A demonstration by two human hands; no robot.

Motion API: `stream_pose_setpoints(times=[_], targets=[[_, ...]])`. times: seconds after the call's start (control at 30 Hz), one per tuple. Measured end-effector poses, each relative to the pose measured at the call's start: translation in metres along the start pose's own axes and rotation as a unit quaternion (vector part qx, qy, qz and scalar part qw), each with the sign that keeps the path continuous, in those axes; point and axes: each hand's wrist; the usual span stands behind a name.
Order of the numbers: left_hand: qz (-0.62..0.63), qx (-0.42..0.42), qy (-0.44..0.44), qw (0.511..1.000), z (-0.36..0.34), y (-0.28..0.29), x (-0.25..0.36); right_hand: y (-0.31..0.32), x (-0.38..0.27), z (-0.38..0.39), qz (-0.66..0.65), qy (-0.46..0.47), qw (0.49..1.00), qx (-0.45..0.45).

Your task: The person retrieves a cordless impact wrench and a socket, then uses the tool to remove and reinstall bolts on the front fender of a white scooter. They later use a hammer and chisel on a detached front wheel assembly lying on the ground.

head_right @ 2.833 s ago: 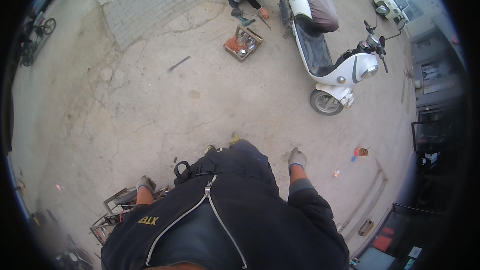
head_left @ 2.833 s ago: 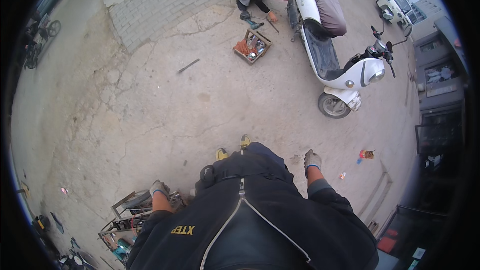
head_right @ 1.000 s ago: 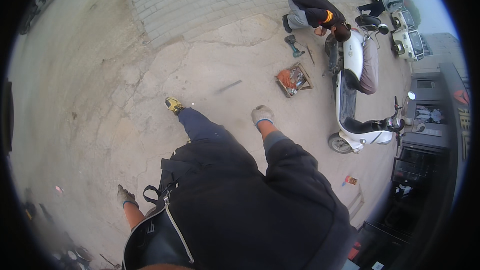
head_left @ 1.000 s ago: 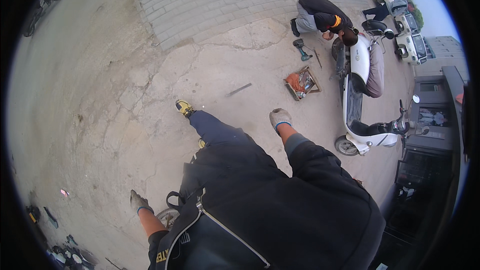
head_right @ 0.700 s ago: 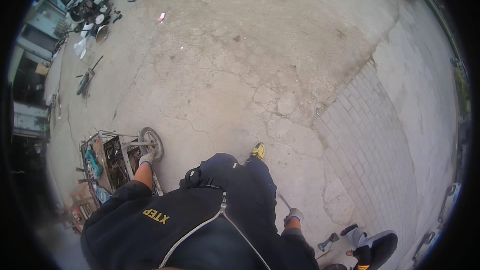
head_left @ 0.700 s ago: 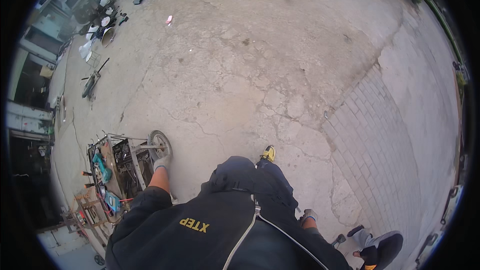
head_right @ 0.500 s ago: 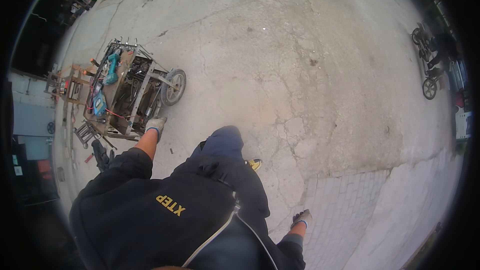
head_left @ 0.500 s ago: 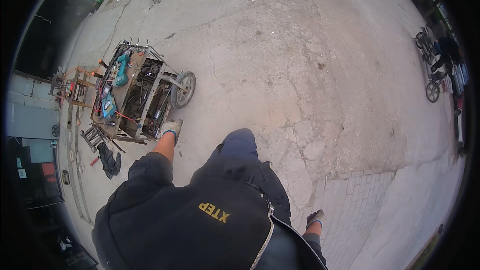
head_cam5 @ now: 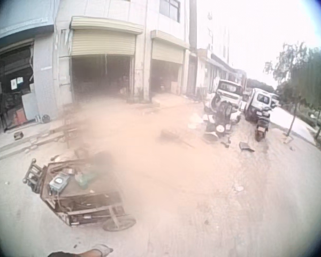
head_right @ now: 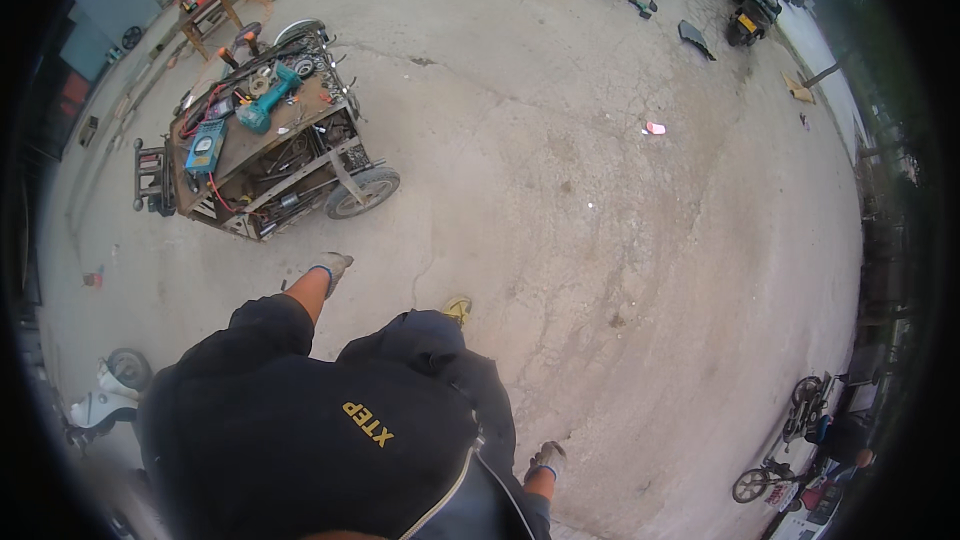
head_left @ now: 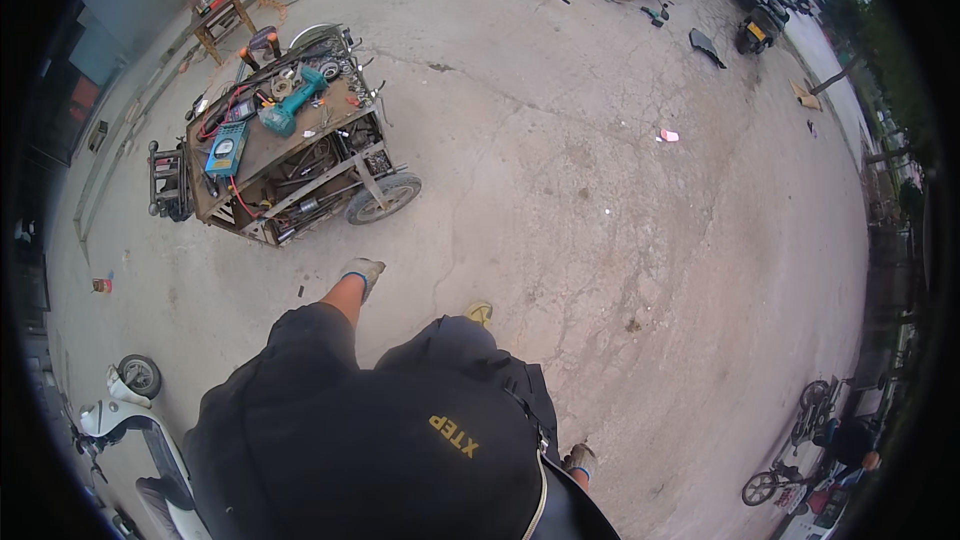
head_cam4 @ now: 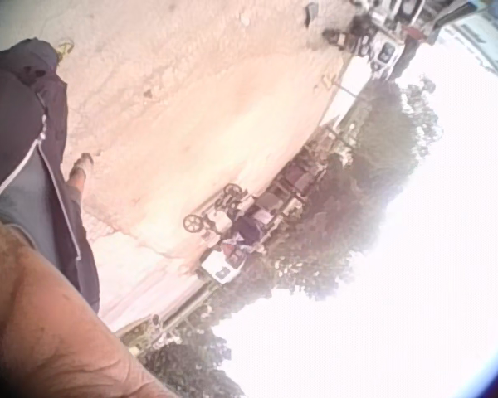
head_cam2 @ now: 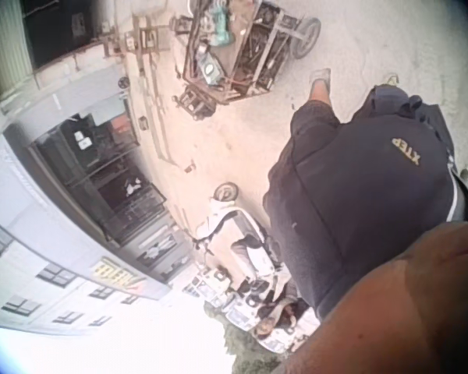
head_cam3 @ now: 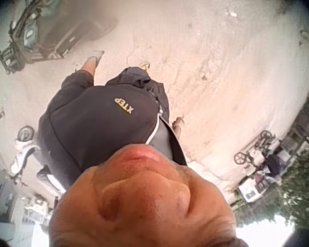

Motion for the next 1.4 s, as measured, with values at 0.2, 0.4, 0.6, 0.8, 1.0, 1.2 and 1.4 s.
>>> stream_pose_setpoints(times=[0.2,0.4,0.6,0.8,1.0,1.2,1.4], targets=[[-0.058,0.167,-0.175,0.969,0.030,0.072,0.180,-0.065,-0.142,-0.020,0.038,-0.042,0.998,-0.028],[0.002,0.215,-0.035,0.976,-0.054,0.050,0.121,-0.156,-0.317,-0.061,0.062,0.000,0.997,-0.051],[0.219,0.025,0.306,0.926,-0.060,-0.018,0.003,-0.301,-0.503,-0.102,0.079,0.065,0.990,-0.099],[0.413,0.085,0.352,0.836,-0.027,-0.033,0.120,-0.525,-0.700,-0.151,0.239,0.342,0.906,-0.069],[0.308,0.046,0.305,0.900,-0.120,-0.006,0.259,-0.699,-0.877,0.060,0.270,0.491,0.801,-0.211],[0.250,0.096,0.206,0.941,-0.301,0.069,0.387,-0.731,-0.935,0.132,0.289,0.553,0.768,-0.146],[0.288,0.087,0.129,0.945,-0.380,0.204,0.668,-0.670,-0.930,0.069,0.097,0.080,0.985,-0.115]])
Point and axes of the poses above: each hand's wrist, its own z-axis away from the middle knuckle, its own y-axis out of the back of the hand, x = y × z, and after that the axes turned 6 degrees about -z, right-handed
